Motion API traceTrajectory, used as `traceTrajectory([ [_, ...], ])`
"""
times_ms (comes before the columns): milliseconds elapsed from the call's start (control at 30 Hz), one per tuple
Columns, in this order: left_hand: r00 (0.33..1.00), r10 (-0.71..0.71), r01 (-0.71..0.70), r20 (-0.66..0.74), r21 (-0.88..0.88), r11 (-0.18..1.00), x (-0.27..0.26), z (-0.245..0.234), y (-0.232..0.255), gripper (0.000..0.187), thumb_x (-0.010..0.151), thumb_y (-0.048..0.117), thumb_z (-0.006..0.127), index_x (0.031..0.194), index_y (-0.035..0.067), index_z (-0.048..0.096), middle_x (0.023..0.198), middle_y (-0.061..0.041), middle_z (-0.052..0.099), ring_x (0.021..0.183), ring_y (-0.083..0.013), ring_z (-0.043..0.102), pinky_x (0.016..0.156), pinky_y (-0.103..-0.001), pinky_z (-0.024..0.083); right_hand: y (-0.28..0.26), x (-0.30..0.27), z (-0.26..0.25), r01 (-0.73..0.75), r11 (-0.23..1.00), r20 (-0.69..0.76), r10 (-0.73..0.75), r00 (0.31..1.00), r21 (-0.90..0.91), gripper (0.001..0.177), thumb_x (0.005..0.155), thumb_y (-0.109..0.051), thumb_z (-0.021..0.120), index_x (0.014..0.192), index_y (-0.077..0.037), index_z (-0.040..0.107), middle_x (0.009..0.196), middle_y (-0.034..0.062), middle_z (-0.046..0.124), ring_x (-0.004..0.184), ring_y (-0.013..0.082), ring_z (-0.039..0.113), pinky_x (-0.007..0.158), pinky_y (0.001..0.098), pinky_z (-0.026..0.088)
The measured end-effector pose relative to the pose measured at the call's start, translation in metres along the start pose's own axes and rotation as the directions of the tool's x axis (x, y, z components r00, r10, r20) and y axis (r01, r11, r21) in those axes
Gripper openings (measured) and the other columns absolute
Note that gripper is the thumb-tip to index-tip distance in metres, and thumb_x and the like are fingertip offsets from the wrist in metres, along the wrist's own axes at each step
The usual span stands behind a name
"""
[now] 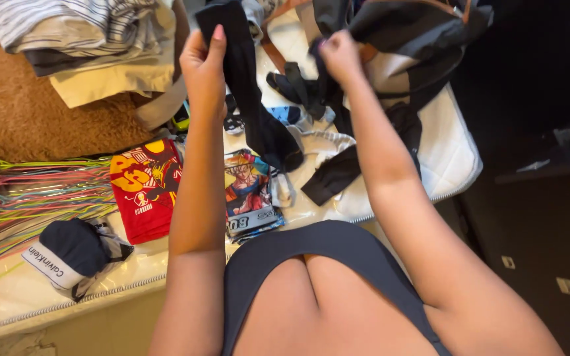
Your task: Folding and organizing socks and underwear on a bed.
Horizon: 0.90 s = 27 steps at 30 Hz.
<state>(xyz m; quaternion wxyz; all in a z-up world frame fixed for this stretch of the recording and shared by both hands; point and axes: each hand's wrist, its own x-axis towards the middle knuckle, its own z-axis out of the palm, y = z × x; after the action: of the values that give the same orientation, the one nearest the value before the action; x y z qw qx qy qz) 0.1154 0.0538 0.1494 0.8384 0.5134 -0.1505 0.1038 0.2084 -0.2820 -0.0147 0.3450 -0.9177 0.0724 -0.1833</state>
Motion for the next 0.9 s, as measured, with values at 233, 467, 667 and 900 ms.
traceTrajectory([
  [233,0.956,0.203,-0.181,-0.21,0.117,0.976,-0.006,0.063,0.007,0.024,0.105,0.024,0.065,0.117,0.004,0.056,0.099,0.0,0.063,0.087,-0.0095,0.062,0.078,-0.027,0.054,-0.159,-0.036,-0.128,0.188,0.505,-0.048,-0.276,0.96,0.842,0.036,0.099,-0.001,0.07,0.129,-0.002,0.051,0.115,0.0029,0.064,0.107,0.0151,0.063,0.097,0.0298,0.053],
  [467,0.996,0.064,-0.051,-0.062,0.189,0.981,-0.061,0.1,-0.04,0.021,0.112,0.01,0.057,0.129,0.003,0.047,0.107,-0.01,0.068,0.096,-0.0154,0.065,0.086,-0.03,0.053,-0.199,-0.13,-0.134,0.326,0.895,-0.094,-0.312,0.945,0.304,0.033,0.094,-0.015,0.084,0.118,-0.003,0.065,0.11,0.0127,0.064,0.097,0.022,0.064,0.085,0.0311,0.054],
  [667,0.887,0.352,-0.462,0.3,0.536,0.707,-0.091,0.078,-0.038,0.049,0.105,-0.012,0.043,0.151,0.004,0.049,0.158,-0.017,0.052,0.151,-0.0296,0.051,0.123,-0.038,0.046,-0.169,-0.144,-0.14,-0.418,0.448,0.456,0.026,0.89,0.79,0.05,0.098,-0.05,0.051,0.121,-0.008,0.065,0.112,0.0083,0.074,0.098,0.0215,0.075,0.072,0.0345,0.062],
  [900,1.0,-0.007,0.001,0.024,0.272,0.962,-0.107,0.054,-0.102,0.032,0.111,0.006,0.053,0.142,0.0,0.059,0.133,-0.019,0.069,0.12,-0.035,0.066,0.107,-0.034,0.049,-0.132,-0.177,-0.106,-0.404,0.535,0.391,0.144,0.909,0.742,0.045,0.104,-0.045,0.055,0.121,-0.004,0.064,0.11,0.0075,0.071,0.09,0.0186,0.07,0.073,0.0339,0.06],
])
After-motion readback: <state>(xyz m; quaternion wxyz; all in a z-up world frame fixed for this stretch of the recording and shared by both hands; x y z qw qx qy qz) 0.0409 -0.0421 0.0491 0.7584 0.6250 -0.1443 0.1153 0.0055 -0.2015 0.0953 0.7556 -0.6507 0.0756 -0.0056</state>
